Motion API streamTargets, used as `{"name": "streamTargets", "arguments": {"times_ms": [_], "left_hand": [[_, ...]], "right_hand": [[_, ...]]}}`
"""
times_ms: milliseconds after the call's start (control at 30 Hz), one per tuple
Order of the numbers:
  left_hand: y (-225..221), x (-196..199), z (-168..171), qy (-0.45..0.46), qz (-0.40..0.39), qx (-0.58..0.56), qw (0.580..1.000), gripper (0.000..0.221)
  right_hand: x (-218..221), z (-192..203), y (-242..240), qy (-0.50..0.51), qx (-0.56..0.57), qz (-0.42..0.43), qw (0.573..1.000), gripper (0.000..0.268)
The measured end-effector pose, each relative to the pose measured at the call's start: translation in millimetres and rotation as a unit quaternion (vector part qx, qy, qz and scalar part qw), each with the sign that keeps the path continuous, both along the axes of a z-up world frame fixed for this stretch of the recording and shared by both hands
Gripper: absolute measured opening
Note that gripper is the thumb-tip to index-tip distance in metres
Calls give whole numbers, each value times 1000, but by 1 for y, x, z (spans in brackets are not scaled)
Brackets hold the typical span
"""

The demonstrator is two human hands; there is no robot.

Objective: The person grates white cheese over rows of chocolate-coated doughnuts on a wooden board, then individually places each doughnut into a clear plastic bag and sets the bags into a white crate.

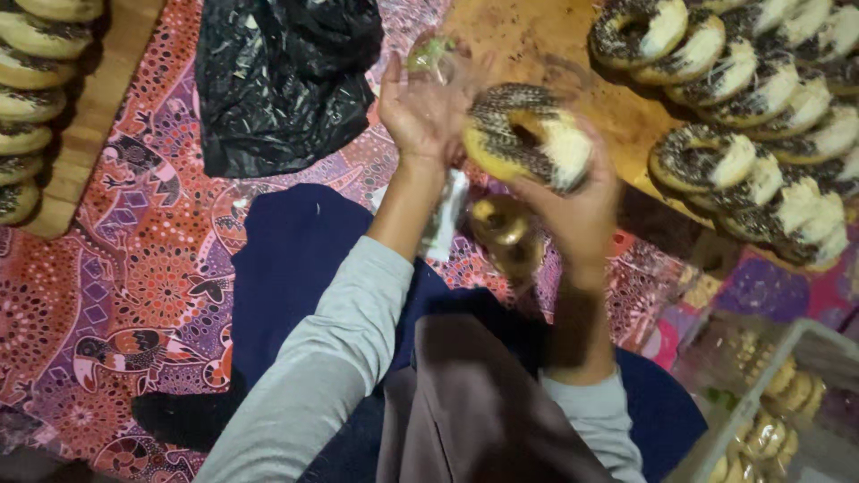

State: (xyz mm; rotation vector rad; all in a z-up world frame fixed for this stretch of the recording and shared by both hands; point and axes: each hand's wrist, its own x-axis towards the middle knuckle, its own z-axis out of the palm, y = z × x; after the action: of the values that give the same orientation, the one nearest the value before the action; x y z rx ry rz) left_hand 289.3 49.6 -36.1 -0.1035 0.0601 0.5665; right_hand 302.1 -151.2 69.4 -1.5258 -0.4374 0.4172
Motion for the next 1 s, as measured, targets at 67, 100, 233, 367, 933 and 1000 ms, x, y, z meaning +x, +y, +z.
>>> {"name": "streamTargets", "arguments": {"times_ms": [67,100,233,367,933,1000], "left_hand": [[-18,-3,3,-15,22,89,996,52],[-23,-4,5,-1,27,88,996,53],[-19,-10,6,-33,31,68,997,48],[-5,-19,10,-75,6,-84,994,34],[-21,-43,42,-27,-9,-62,998,35],[-33,-48,48,-44,-3,-10,999,38]], "right_hand": [[-19,-10,19,-181,-141,-77,970,86],[-26,-10,26,-269,-209,-114,933,84],[-51,13,29,-254,-142,-107,951,83],[-73,31,7,-58,13,-102,993,77],[-122,42,-12,-38,89,-147,984,82],[-121,38,-12,-44,89,-151,984,80]]}}
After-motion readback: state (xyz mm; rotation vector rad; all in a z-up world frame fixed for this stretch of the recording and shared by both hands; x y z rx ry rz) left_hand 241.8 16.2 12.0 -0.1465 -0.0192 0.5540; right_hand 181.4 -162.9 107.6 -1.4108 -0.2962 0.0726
